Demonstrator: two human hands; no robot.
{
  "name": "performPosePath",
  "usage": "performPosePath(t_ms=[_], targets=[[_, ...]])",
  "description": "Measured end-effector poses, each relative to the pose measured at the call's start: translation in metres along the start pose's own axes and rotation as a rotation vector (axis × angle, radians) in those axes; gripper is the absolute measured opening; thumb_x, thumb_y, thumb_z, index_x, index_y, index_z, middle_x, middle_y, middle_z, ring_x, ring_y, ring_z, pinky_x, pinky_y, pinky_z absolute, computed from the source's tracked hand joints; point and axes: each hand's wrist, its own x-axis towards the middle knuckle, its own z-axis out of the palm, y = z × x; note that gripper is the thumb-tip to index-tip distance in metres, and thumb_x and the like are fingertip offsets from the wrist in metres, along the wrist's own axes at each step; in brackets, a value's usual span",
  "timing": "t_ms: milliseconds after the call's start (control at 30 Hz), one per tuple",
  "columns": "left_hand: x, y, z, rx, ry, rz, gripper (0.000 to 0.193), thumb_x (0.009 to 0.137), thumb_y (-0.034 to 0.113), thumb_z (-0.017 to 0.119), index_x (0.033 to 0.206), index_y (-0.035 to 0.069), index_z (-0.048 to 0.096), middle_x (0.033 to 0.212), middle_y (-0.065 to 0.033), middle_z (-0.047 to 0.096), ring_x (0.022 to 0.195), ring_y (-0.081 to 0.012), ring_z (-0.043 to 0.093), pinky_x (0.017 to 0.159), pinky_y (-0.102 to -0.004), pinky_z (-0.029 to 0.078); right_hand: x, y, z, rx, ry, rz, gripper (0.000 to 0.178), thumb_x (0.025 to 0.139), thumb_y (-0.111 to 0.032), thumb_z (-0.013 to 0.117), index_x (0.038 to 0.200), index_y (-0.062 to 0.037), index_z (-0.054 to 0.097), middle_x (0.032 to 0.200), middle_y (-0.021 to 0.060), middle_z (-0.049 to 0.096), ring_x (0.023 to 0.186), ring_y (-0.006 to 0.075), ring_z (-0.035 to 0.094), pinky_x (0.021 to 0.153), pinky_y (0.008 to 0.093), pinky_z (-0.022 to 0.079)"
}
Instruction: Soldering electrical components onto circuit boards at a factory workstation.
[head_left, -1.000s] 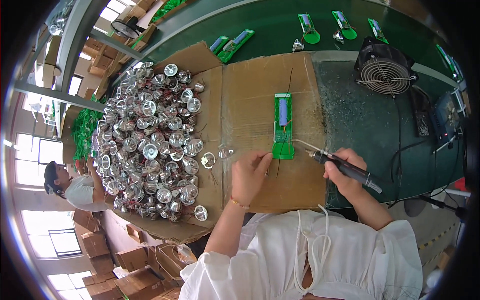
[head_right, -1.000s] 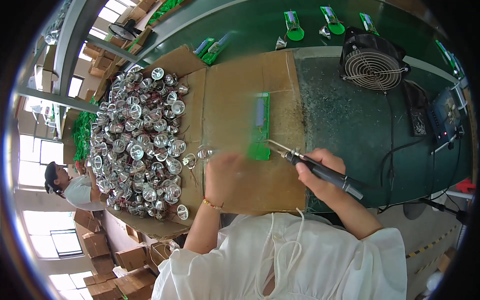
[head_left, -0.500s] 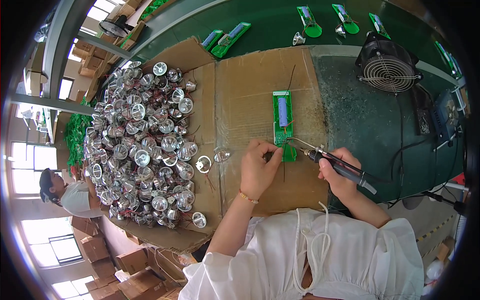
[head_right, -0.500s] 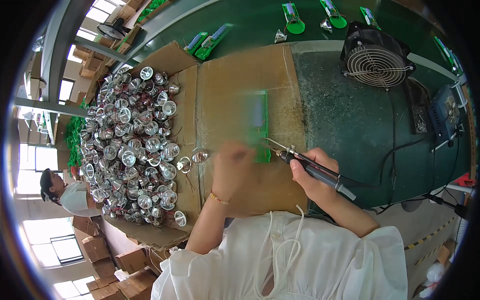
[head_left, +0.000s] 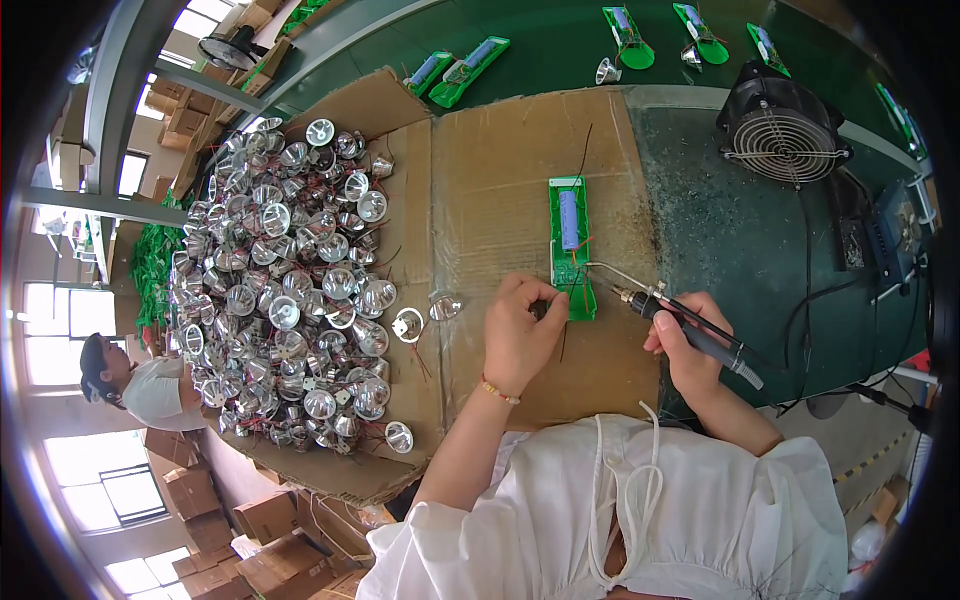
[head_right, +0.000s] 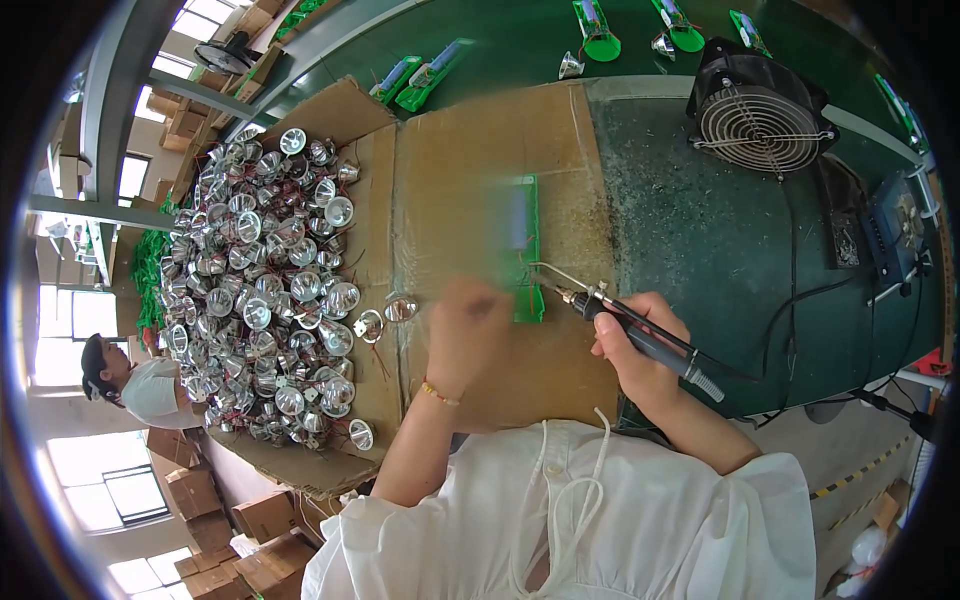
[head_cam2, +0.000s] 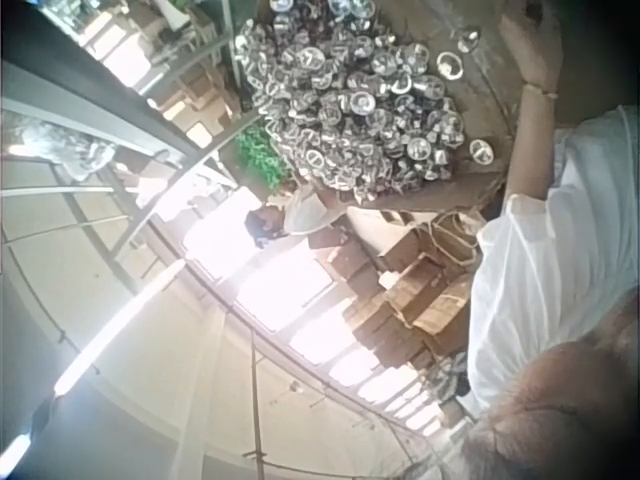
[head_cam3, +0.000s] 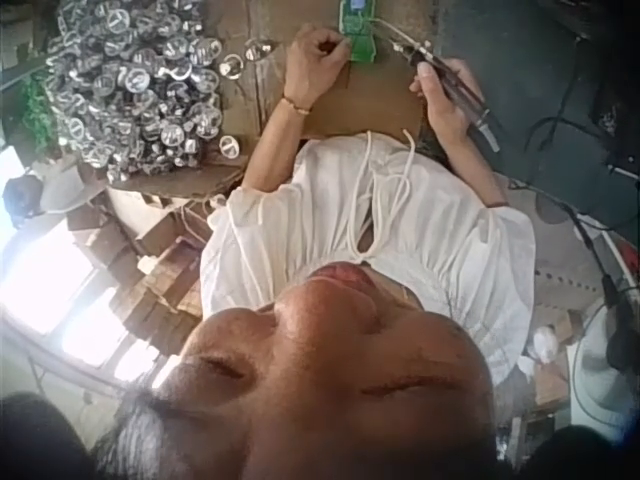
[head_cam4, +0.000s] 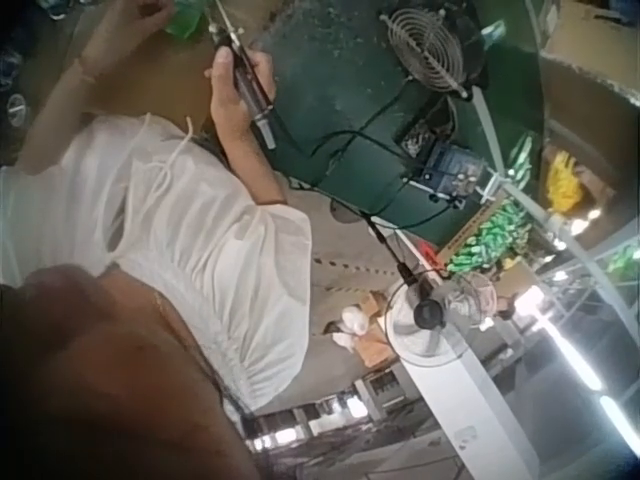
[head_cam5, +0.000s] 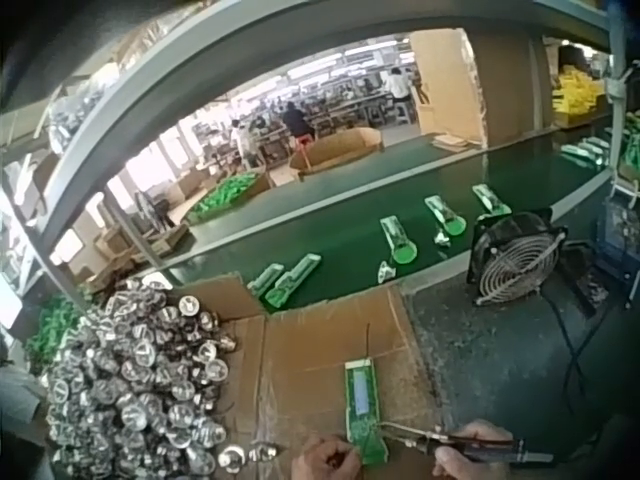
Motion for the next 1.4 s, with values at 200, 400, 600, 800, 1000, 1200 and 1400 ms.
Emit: performPosePath(t_ms=[200,400,600,800,1000,1200,1400], targets=[[-0.001,0.007,-0.004,-0.011,0.000,-0.056,0.011,0.072,0.011,0.065,0.072,0.001,0.059,0.076,-0.0096,0.056,0.062,-0.0206,0.055,0.056,-0.0283,0.044,-0.001,0.005,-0.004,-0.006,0.007,-0.012,0.012,0.082,-0.008,0.056,0.084,0.0004,0.048,0.063,0.0075,0.055,0.050,0.0106,0.055,0.044,0.0207,0.043],[-0.007,0.007,-0.026,-0.070,0.165,-0.213,0.016,0.072,0.013,0.068,0.075,-0.001,0.060,0.084,-0.0118,0.060,0.074,-0.0216,0.058,0.066,-0.0294,0.046,0.001,0.007,-0.007,0.001,0.008,-0.037,0.013,0.082,-0.009,0.056,0.084,0.0003,0.048,0.064,0.0076,0.055,0.051,0.0106,0.055,0.044,0.0211,0.043],[-0.012,0.008,-0.011,0.132,0.136,0.041,0.012,0.074,0.012,0.066,0.076,0.000,0.063,0.077,-0.0109,0.058,0.064,-0.0187,0.056,0.057,-0.0272,0.044,0.000,0.008,-0.007,0.015,-0.020,-0.041,0.013,0.081,-0.009,0.056,0.084,0.0004,0.048,0.064,0.0080,0.055,0.051,0.0104,0.054,0.044,0.0211,0.043],[-0.001,0.010,-0.006,0.022,0.023,-0.066,0.013,0.076,0.012,0.064,0.074,-0.001,0.062,0.076,-0.0096,0.057,0.059,-0.0171,0.054,0.055,-0.0267,0.043,0.004,0.007,-0.001,0.056,-0.122,-0.020,0.015,0.078,-0.005,0.060,0.087,0.0022,0.049,0.071,0.0086,0.059,0.059,0.0116,0.059,0.052,0.0216,0.049],[0.004,0.013,-0.005,0.033,-0.038,-0.137,0.013,0.075,0.011,0.064,0.074,-0.002,0.062,0.076,-0.0094,0.056,0.058,-0.0149,0.053,0.054,-0.0257,0.043,0.005,0.006,0.004,0.057,-0.042,0.044,0.015,0.076,-0.007,0.063,0.081,0.0016,0.053,0.068,0.0069,0.060,0.057,0.0090,0.059,0.051,0.0208,0.047],[0.007,0.011,-0.004,-0.029,-0.029,-0.125,0.012,0.075,0.010,0.063,0.073,-0.002,0.062,0.075,-0.0090,0.056,0.058,-0.0146,0.053,0.054,-0.0256,0.042,0.009,0.006,0.002,0.080,-0.074,0.053,0.014,0.077,-0.007,0.063,0.077,0.0008,0.051,0.065,0.0072,0.060,0.056,0.0095,0.059,0.049,0.0219,0.047],[0.009,0.006,-0.004,-0.055,-0.049,-0.195,0.012,0.074,0.010,0.063,0.073,-0.002,0.062,0.075,-0.0087,0.056,0.059,-0.0135,0.052,0.055,-0.0243,0.042,0.006,0.006,0.005,0.089,-0.040,0.098,0.014,0.080,-0.007,0.059,0.082,0.0010,0.048,0.066,0.0094,0.058,0.055,0.0127,0.059,0.049,0.0230,0.049]])
